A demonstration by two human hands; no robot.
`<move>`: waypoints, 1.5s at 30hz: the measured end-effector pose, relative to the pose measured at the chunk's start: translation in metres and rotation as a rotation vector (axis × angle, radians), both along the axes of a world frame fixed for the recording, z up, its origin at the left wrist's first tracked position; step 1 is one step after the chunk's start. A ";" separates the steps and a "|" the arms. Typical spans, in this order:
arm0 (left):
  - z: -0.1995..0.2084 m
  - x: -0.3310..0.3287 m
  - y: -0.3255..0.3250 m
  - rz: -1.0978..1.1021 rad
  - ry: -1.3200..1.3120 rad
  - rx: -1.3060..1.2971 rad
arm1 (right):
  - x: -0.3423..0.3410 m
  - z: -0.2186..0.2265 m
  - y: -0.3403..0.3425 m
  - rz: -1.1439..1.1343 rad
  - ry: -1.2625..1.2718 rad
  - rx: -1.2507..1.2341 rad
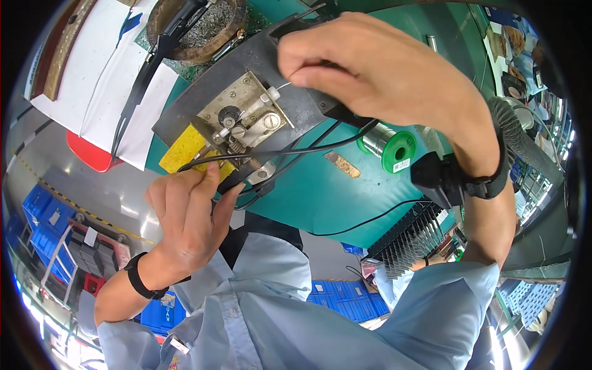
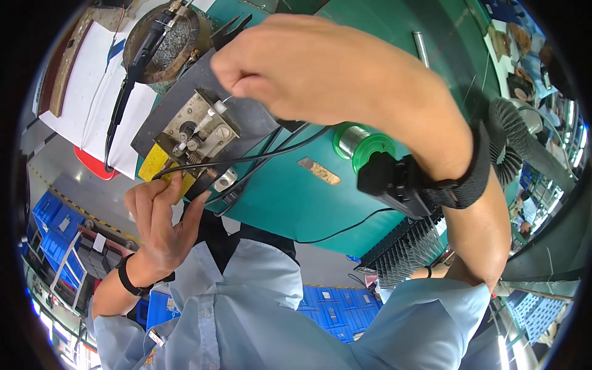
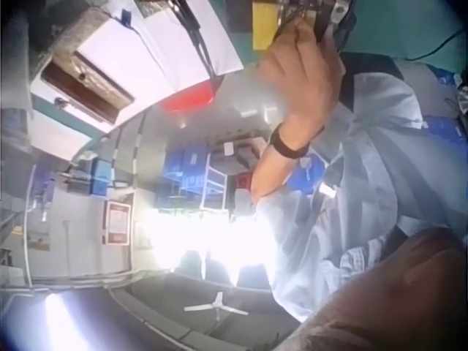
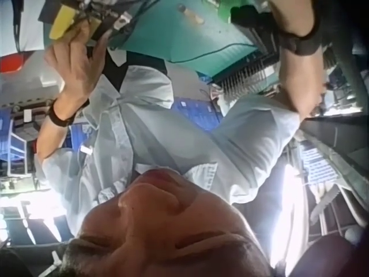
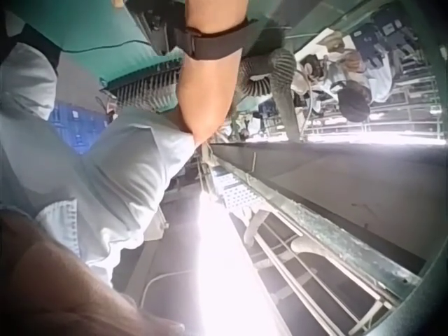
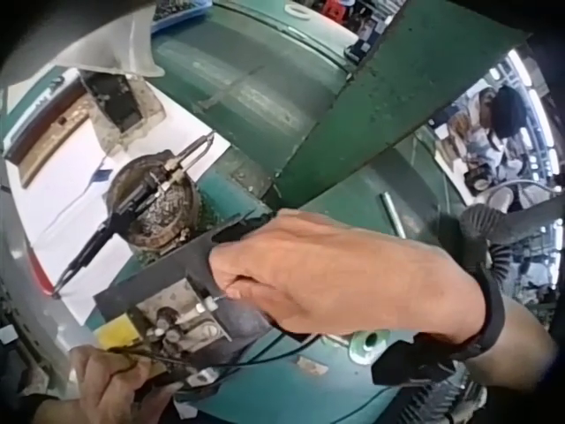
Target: The person feeds solder wire into a machine, cleans the tip of a soldering iron in a container of shavings, and pulls more wire from a spool. They then apply the iron to the solder wire and touch it to a row of electrical components.
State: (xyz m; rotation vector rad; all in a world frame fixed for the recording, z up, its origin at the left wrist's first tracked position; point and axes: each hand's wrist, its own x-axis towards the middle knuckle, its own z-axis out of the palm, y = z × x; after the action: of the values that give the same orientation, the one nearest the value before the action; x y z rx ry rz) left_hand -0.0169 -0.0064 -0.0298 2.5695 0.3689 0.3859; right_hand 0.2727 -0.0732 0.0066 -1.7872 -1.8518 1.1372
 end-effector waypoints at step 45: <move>0.001 0.001 0.002 -0.011 -0.018 -0.033 | 0.005 0.008 -0.014 -0.438 0.261 -0.303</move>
State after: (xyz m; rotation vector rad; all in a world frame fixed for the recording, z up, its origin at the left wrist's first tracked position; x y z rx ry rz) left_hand -0.0163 -0.0045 -0.0287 2.5334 0.3513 0.3950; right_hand 0.2781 -0.0872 0.0144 -1.9585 -1.1134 1.4392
